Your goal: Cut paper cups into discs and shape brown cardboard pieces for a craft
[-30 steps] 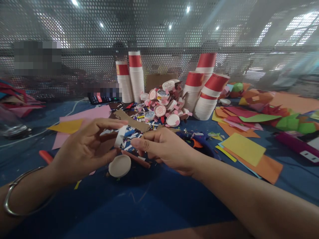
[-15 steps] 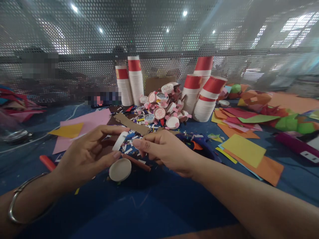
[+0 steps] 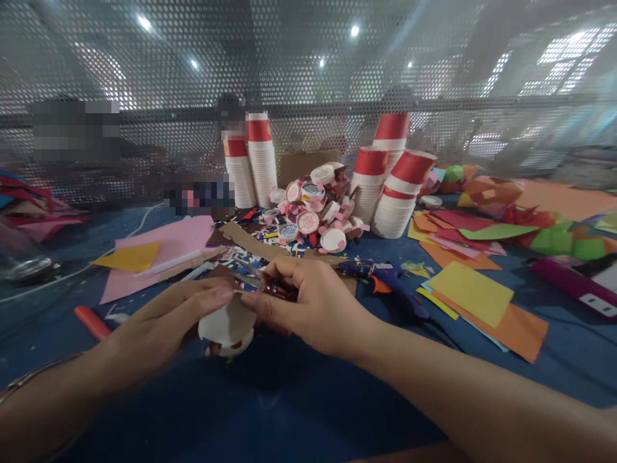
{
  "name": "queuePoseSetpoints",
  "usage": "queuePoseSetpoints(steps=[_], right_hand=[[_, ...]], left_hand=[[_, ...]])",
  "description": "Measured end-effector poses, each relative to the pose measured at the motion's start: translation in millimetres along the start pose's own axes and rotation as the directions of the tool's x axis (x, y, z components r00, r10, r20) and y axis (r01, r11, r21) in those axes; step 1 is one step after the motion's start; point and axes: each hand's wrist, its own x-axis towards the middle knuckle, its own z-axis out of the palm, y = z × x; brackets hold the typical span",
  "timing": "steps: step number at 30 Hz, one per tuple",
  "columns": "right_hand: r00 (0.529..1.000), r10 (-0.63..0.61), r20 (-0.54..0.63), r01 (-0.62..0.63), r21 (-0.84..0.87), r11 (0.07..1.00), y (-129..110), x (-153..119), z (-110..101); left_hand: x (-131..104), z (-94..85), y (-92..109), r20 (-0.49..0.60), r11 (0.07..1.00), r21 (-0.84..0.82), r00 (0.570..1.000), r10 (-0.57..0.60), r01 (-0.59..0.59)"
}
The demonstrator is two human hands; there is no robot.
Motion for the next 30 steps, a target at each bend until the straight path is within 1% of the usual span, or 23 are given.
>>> queuePoseSetpoints(steps=[2,5,8,12,17,24,27,30], right_hand=[[0.999,-0.021,0.028,0.020,0.027,0.999,-2,-1,3],[0.999,-0.024,0.045,0.024,0.022,0.999,-6,-2,4],[0.999,-0.029,0.035,0.028,0.021,0.999,-7,-1,2],[0.999,-0.044,0.007,0.044,0.044,0.998,-5,0,1],[0.999,0.004,-0.040,-0.002,0.052,0.999,-1,0,3],[0.999,0.053,0.008,-0.054,0.187,0.981,1,4,3],[0.997,0.072,0.027,-0.076,0.227,0.971,1,5,3],[0.993,0.110,0.039,-0.116,0.242,0.963,2,6,5]], left_hand=[[-3,4.5,3,0.026,0.998,-0.036,0.999,-0.043,0.044],[-6,9.6,5,0.054,0.990,-0.091,0.994,-0.100,0.104],[-8,13.8,5,0.065,0.984,-0.137,0.993,-0.102,0.110],[-11,18.8,7,0.080,0.980,-0.146,0.989,-0.126,0.137],[-8,20.2,5,0.032,0.961,-0.222,0.986,-0.164,0.167],[-4,19.7,1,-0.104,0.973,-0.206,0.987,-0.124,0.100],[-3,18.7,0,-0.109,0.967,-0.234,0.985,-0.132,0.104],[0,17.1,-2,-0.115,0.970,-0.212,0.982,-0.148,0.121]])
